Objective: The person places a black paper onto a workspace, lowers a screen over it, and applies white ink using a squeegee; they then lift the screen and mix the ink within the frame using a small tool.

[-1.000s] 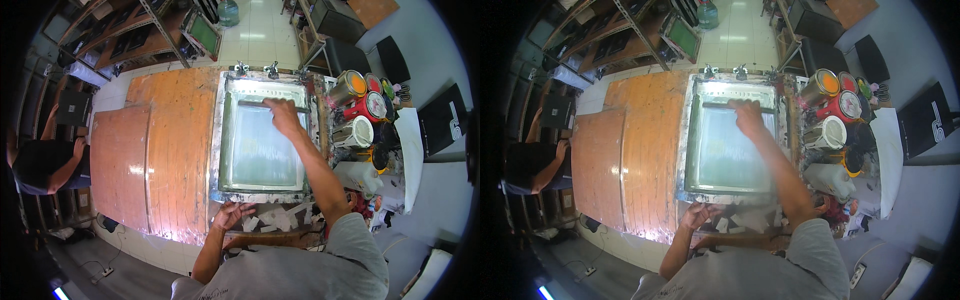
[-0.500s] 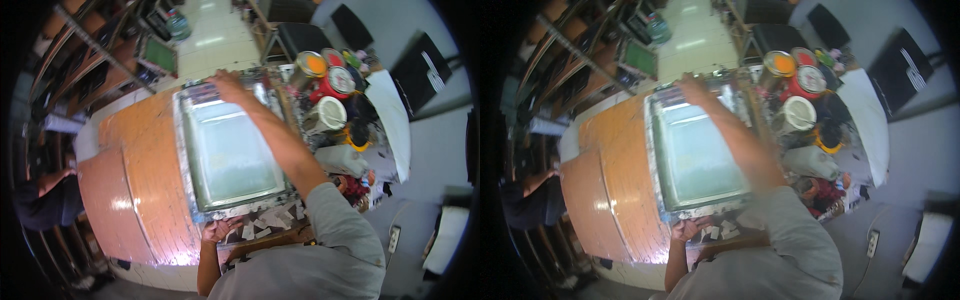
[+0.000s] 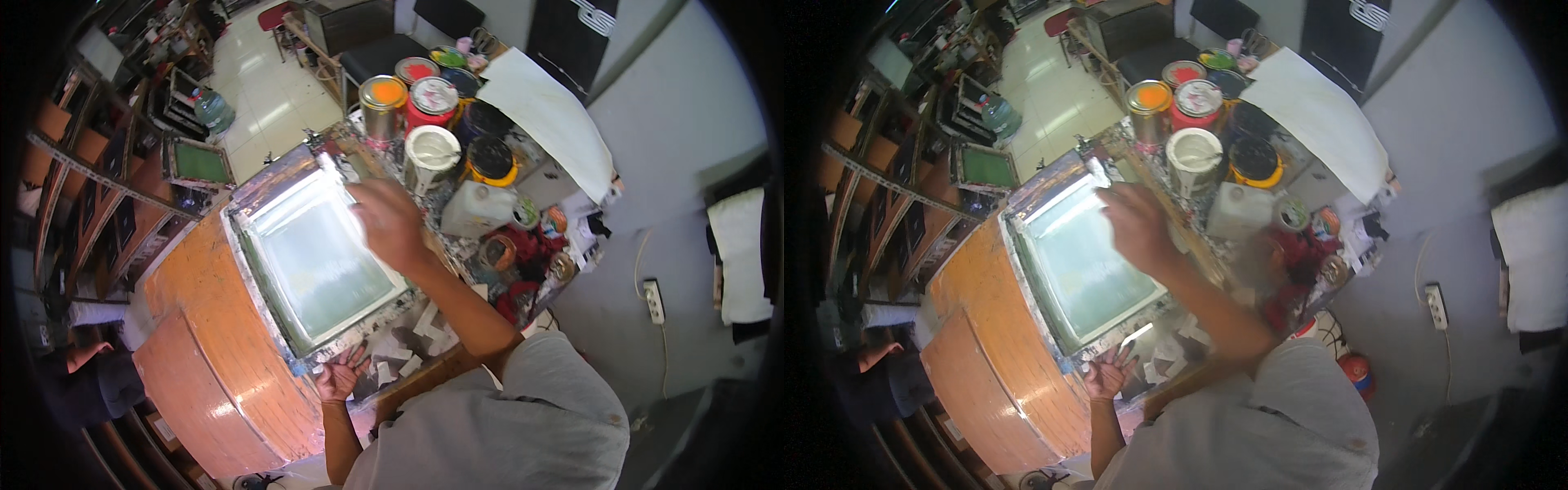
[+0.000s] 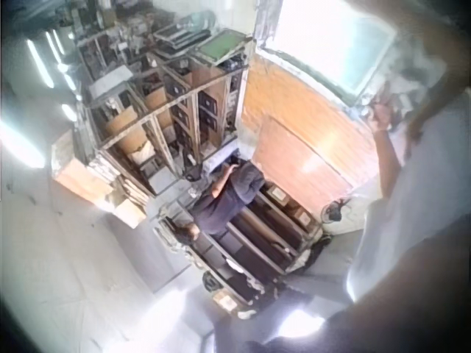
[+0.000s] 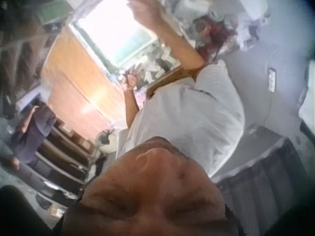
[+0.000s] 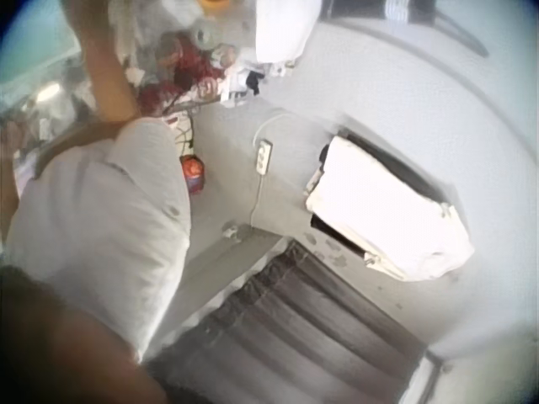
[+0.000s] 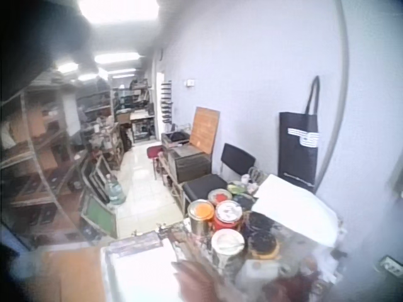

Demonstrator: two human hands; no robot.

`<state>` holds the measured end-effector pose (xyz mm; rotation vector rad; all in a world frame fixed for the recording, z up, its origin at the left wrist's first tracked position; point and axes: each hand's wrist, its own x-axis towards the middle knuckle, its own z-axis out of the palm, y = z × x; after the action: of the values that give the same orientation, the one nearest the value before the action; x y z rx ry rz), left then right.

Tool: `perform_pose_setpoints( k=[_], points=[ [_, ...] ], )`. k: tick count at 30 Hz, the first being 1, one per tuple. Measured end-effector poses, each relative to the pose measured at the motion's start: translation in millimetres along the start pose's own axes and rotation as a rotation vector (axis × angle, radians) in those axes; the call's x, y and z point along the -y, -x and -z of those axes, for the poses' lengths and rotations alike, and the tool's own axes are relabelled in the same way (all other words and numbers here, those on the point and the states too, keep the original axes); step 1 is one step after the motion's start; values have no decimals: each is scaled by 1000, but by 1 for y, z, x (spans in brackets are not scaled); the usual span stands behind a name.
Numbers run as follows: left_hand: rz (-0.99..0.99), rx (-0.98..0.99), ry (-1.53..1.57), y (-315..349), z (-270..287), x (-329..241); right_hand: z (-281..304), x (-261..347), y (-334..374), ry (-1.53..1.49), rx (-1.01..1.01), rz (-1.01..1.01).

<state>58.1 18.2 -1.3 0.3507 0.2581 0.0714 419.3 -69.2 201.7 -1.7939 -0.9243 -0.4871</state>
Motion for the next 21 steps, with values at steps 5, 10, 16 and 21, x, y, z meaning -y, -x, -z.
perform_pose_setpoints(
  k=[5, 10, 16, 21],
  points=[
    [-22, 6, -5, 0, -5, 0, 158, -18, 49, 334, -290, -351],
    [-47, -38, 27, -6, -11, 3, 230, -74, 118, 455, -169, -543],
    [-115, -144, 79, -3, -20, 6, 176, -79, 203, 798, 346, -298],
    [-172, -135, 110, 3, -37, 8, 142, -43, 220, 474, 463, -179]
  ],
)
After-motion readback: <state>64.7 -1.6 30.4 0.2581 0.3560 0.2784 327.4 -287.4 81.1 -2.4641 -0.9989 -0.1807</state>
